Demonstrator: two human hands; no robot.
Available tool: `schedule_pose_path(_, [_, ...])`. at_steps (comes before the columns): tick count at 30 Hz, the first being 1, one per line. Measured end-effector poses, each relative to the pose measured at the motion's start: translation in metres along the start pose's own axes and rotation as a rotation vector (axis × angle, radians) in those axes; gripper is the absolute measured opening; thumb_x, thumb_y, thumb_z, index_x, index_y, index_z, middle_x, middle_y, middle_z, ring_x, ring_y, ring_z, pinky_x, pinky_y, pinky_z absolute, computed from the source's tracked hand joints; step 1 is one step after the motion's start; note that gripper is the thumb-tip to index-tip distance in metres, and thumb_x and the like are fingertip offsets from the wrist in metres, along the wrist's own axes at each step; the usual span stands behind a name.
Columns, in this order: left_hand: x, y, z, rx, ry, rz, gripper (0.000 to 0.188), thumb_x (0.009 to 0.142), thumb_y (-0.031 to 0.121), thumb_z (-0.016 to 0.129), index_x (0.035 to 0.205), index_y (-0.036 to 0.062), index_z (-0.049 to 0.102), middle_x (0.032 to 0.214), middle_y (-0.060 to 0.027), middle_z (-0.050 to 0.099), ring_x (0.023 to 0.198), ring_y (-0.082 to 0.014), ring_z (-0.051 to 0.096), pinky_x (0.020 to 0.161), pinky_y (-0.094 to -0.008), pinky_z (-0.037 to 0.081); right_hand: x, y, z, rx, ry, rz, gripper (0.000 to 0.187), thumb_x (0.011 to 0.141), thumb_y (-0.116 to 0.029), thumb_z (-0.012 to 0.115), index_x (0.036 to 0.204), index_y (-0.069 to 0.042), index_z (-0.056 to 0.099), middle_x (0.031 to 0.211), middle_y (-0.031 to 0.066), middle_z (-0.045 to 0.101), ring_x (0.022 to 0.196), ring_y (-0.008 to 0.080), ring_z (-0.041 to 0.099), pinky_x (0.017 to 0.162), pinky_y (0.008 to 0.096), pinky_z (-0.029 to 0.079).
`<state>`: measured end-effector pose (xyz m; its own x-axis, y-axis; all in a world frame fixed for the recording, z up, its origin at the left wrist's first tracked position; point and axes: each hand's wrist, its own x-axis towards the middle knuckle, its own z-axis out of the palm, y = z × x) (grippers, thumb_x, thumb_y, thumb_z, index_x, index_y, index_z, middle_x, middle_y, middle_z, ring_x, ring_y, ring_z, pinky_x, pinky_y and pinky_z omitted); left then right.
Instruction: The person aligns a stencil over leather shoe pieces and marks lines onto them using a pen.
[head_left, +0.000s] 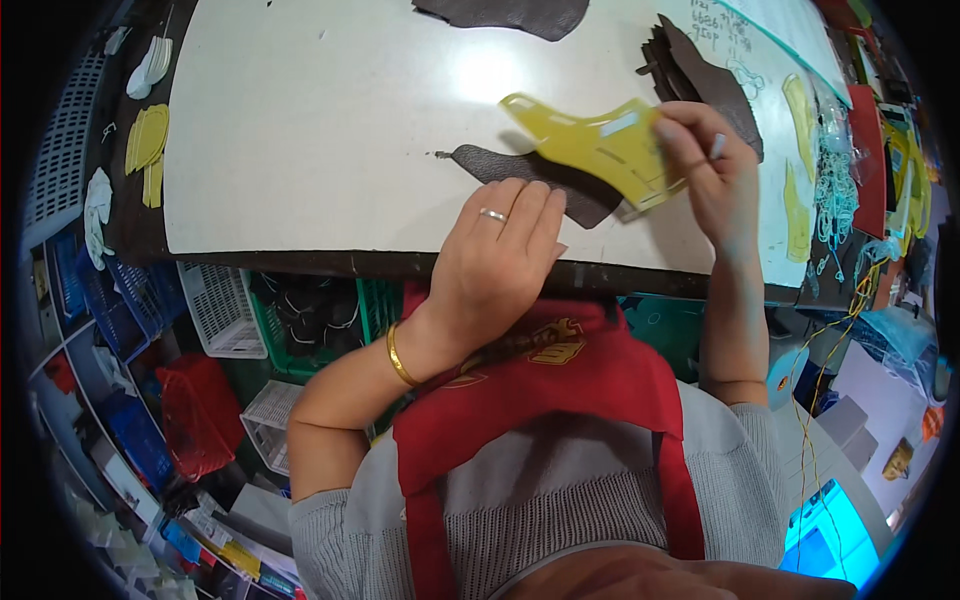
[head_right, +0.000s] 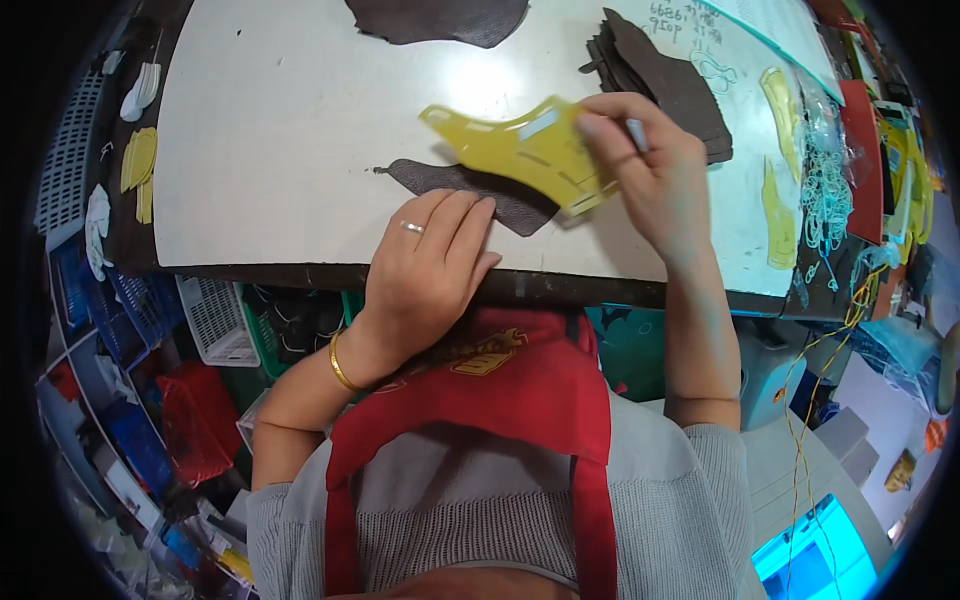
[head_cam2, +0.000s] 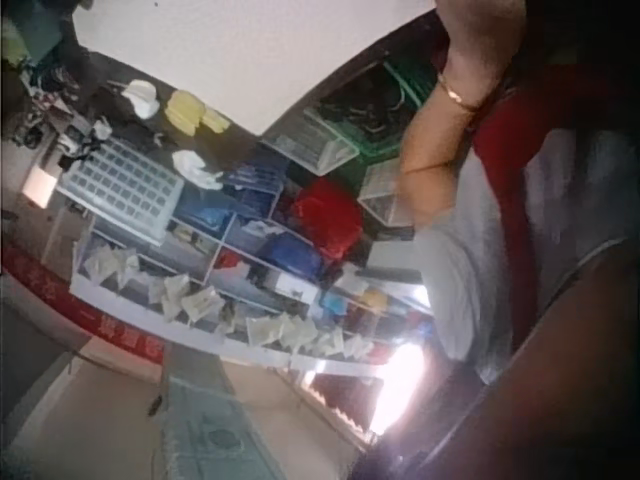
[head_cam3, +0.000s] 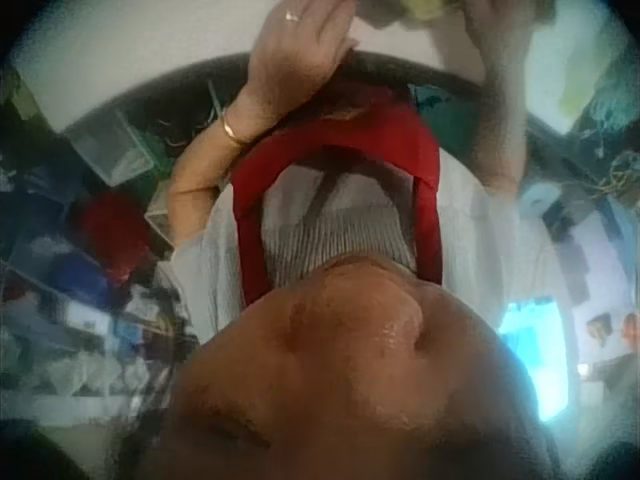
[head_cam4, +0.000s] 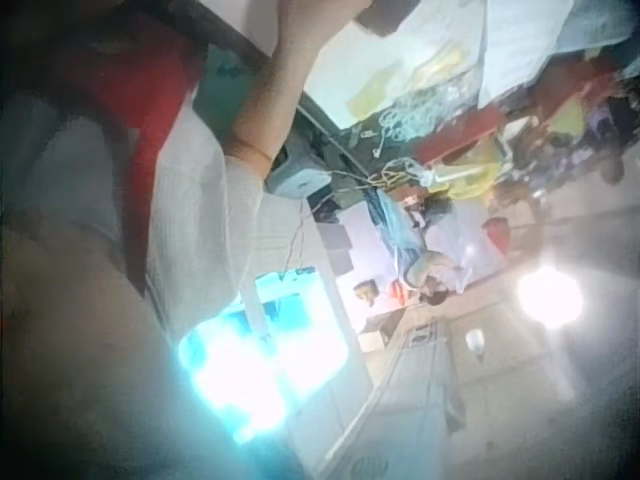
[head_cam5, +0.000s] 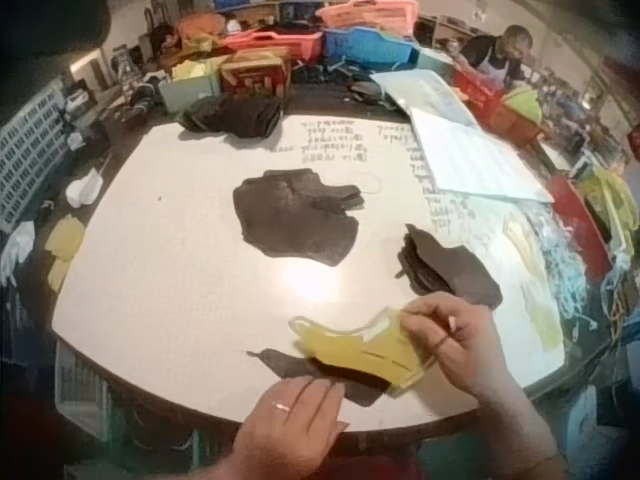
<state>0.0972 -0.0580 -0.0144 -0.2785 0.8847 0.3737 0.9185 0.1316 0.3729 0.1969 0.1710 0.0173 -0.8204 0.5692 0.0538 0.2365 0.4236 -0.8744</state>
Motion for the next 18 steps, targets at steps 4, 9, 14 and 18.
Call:
schedule_pose_path(4, [-0.007, 0.006, -0.011, 0.007, 0.054, -0.072, 0.057, 0.072, 0.014, 0.083, 0.122, -0.0064, 0.064, 0.121, -0.0178, 0.062, 0.117, -0.0365, 0.059, 0.099, -0.0429, 0.052, 0.005, 0.008, 0.029, 0.040, -0.168, -0.003, 0.021, 0.100, -0.021, 0.068, 0.107, -0.002, 0.072, 0.077, 0.0072, 0.070, 0.069, 0.0096, 0.063, 0.064, 0.0267, 0.051])
schedule_pose_path(9, [-0.014, -0.002, 0.001, -0.019, 0.006, -0.136, 0.057, 0.073, 0.015, 0.083, 0.122, -0.0081, 0.064, 0.122, -0.0206, 0.062, 0.121, -0.0394, 0.058, 0.102, -0.0457, 0.051, 0.000, 0.003, 0.040, -0.266, -0.191, -0.019, 0.023, 0.098, -0.025, 0.067, 0.107, -0.005, 0.073, 0.076, 0.0142, 0.071, 0.066, 0.0272, 0.070, 0.063, 0.0345, 0.053])
schedule_pose_path(14, [-0.014, -0.003, 0.001, -0.009, 0.016, -0.111, 0.051, 0.075, 0.013, 0.082, 0.118, -0.0081, 0.066, 0.120, -0.0201, 0.064, 0.119, -0.0384, 0.060, 0.101, -0.0443, 0.052, -0.003, 0.001, 0.042, -0.366, -0.166, -0.079, 0.022, 0.097, -0.025, 0.067, 0.107, -0.006, 0.073, 0.077, 0.0140, 0.072, 0.068, 0.0293, 0.070, 0.063, 0.0361, 0.053])
schedule_pose_path(18, [-0.004, -0.017, -0.002, 0.080, 0.061, -0.027, 0.039, 0.076, 0.007, 0.077, 0.113, -0.0034, 0.070, 0.106, -0.0135, 0.067, 0.105, -0.0323, 0.065, 0.090, -0.0403, 0.056, -0.001, 0.011, 0.027, -0.226, -0.169, 0.072, 0.022, 0.092, -0.023, 0.074, 0.106, -0.006, 0.073, 0.078, 0.0119, 0.074, 0.069, 0.0237, 0.072, 0.063, 0.0326, 0.054])
